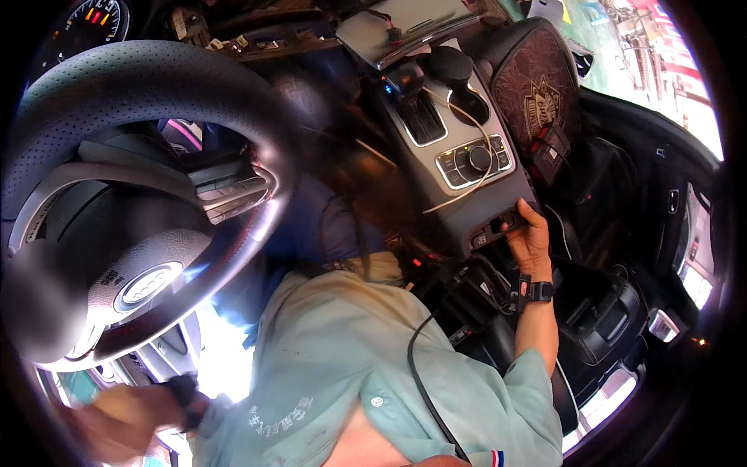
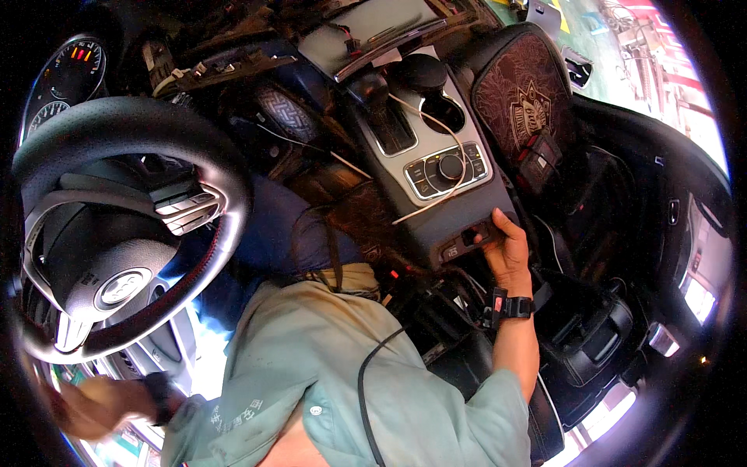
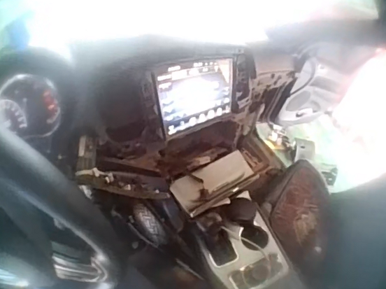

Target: The person enters a car and works on the dashboard area, manipulating wires and plastic trim pieces. They use their hands to adjust components near the center console and steering wheel, occasionally using a small tool to pry or secure parts.

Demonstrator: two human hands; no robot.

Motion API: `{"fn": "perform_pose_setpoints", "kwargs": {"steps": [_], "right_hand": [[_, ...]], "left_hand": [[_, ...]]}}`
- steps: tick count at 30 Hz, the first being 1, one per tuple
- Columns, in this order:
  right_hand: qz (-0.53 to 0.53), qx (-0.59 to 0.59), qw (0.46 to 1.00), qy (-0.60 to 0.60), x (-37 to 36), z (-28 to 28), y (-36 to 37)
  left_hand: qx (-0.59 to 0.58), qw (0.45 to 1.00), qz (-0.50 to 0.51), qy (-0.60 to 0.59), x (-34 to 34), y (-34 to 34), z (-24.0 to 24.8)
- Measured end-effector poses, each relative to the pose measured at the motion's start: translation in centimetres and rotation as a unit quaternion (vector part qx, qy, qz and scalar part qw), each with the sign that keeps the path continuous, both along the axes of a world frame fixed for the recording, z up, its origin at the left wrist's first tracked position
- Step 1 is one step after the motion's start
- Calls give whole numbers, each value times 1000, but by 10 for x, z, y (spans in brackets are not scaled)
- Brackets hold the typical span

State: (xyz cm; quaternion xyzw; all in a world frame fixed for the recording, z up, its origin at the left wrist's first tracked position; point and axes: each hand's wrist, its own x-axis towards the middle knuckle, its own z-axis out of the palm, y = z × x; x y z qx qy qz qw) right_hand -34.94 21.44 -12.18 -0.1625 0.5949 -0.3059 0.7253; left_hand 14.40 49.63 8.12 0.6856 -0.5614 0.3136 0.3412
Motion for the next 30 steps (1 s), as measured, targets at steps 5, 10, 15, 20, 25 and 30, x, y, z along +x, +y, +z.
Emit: {"fn": "perform_pose_setpoints", "kwargs": {"steps": [5,10,15,20,25,30], "right_hand": [[46,10,999,-18,10,-9,-17],[6,10,1000,14,2,-9,-9],[26,4,1000,15,11,-11,-13],[8,5,999,38,12,-8,-10],[4,-4,998,61,14,3,-12],[1,-43,994,97,26,21,-12]], "left_hand": [[297,797,-255,459,-110,-81,-89],[299,604,-123,728,-144,-184,-254],[289,502,19,815,-133,-272,-388],[340,601,67,721,-128,-282,-385],[248,744,92,614,-136,-293,-362],[247,607,13,755,-141,-280,-331]]}}
